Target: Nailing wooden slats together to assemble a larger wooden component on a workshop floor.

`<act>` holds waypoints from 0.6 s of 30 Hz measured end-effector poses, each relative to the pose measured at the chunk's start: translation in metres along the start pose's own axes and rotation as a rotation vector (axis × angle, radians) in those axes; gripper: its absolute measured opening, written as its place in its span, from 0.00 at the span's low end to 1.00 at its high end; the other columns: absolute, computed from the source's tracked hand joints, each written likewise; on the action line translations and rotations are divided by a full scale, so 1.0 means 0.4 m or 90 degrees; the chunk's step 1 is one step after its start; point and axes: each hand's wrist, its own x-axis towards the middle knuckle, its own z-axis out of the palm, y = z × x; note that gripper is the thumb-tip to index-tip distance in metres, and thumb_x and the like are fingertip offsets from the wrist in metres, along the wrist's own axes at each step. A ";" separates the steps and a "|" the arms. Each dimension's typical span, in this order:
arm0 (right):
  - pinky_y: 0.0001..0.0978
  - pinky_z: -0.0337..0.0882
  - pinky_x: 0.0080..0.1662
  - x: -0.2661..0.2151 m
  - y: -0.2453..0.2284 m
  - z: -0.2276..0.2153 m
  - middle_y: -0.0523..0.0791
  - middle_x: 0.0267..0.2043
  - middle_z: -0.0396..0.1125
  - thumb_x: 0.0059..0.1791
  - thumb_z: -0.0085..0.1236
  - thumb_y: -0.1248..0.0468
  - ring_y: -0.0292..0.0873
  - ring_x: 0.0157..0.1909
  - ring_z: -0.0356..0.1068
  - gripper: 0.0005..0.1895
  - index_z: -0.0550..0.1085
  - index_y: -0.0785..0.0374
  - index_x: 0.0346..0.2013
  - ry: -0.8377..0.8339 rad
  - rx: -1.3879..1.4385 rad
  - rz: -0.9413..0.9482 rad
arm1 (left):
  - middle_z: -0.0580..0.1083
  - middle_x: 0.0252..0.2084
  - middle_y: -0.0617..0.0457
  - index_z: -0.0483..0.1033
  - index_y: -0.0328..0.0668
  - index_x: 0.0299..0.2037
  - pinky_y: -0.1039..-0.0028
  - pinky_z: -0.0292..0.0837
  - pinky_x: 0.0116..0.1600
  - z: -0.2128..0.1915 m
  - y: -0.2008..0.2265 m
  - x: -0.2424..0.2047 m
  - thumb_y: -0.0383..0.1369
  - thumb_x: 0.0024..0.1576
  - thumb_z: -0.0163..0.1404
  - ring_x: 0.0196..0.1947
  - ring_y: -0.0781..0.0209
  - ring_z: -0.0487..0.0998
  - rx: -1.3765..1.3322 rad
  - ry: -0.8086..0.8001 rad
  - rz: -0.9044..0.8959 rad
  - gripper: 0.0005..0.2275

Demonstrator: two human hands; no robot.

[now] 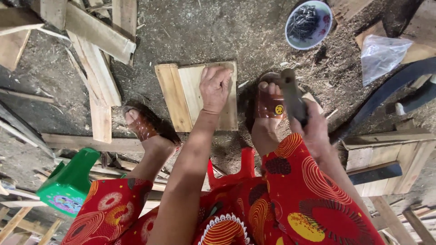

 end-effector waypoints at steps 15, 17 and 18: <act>0.59 0.74 0.48 0.154 -0.180 0.126 0.52 0.50 0.67 0.48 0.48 0.45 0.61 0.48 0.72 0.38 0.55 0.51 0.71 -0.232 -0.256 -0.181 | 0.73 0.32 0.56 0.81 0.49 0.37 0.65 0.72 0.46 -0.006 -0.012 0.000 0.32 0.63 0.50 0.35 0.52 0.75 0.013 0.025 0.049 0.06; 0.60 0.74 0.47 0.158 -0.174 0.147 0.52 0.49 0.65 0.49 0.48 0.46 0.62 0.48 0.71 0.38 0.55 0.53 0.72 -0.238 -0.283 -0.199 | 0.74 0.32 0.55 0.80 0.48 0.37 0.64 0.72 0.45 -0.008 -0.013 0.000 0.33 0.63 0.49 0.34 0.51 0.75 0.002 0.034 0.053 0.06; 0.61 0.73 0.46 0.163 -0.191 0.154 0.55 0.46 0.66 0.49 0.48 0.49 0.65 0.45 0.72 0.38 0.55 0.57 0.72 -0.219 -0.284 -0.224 | 0.73 0.31 0.55 0.80 0.48 0.35 0.65 0.72 0.44 -0.013 -0.010 0.005 0.32 0.62 0.51 0.34 0.51 0.75 0.023 0.029 0.057 0.06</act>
